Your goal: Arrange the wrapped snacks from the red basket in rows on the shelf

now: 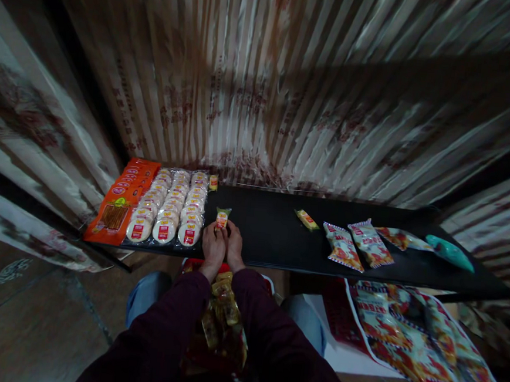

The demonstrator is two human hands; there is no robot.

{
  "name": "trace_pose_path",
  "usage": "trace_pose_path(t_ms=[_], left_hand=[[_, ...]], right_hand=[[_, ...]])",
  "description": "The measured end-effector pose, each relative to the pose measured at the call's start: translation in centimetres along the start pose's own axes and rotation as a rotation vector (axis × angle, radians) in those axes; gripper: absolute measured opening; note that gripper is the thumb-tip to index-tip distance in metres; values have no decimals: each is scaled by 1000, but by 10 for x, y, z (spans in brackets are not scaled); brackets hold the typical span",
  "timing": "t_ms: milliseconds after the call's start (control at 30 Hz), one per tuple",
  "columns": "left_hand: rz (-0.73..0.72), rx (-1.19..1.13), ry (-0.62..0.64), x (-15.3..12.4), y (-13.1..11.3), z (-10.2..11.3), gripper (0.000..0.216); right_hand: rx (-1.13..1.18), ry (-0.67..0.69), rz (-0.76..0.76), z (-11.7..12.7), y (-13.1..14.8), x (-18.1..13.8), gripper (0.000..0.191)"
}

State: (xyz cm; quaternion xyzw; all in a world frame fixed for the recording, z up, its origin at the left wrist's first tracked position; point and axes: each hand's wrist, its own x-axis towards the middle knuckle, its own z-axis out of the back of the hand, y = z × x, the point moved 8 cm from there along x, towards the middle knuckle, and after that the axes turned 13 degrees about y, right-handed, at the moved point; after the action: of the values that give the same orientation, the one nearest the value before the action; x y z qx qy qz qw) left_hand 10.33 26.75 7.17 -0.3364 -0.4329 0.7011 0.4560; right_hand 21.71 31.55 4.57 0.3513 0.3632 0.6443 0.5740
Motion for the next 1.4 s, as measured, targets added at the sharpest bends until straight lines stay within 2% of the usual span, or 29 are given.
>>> trace_pose_path(t_ms=[200, 367, 533, 933, 1400], left_hand=[[3, 6, -1, 23, -7, -8, 34], [6, -9, -9, 41, -8, -12, 34], [15, -1, 1, 59, -8, -13, 33], [65, 5, 31, 90, -7, -21, 38], [-12, -34, -73, 122, -3, -25, 33]], right_hand=[[-25, 6, 14, -1, 7, 25, 38], [-21, 18, -33, -6, 3, 45, 40], [32, 17, -2, -12, 2, 65, 38], [42, 61, 8, -22, -1, 95, 38], [56, 52, 78, -35, 4, 127, 33]])
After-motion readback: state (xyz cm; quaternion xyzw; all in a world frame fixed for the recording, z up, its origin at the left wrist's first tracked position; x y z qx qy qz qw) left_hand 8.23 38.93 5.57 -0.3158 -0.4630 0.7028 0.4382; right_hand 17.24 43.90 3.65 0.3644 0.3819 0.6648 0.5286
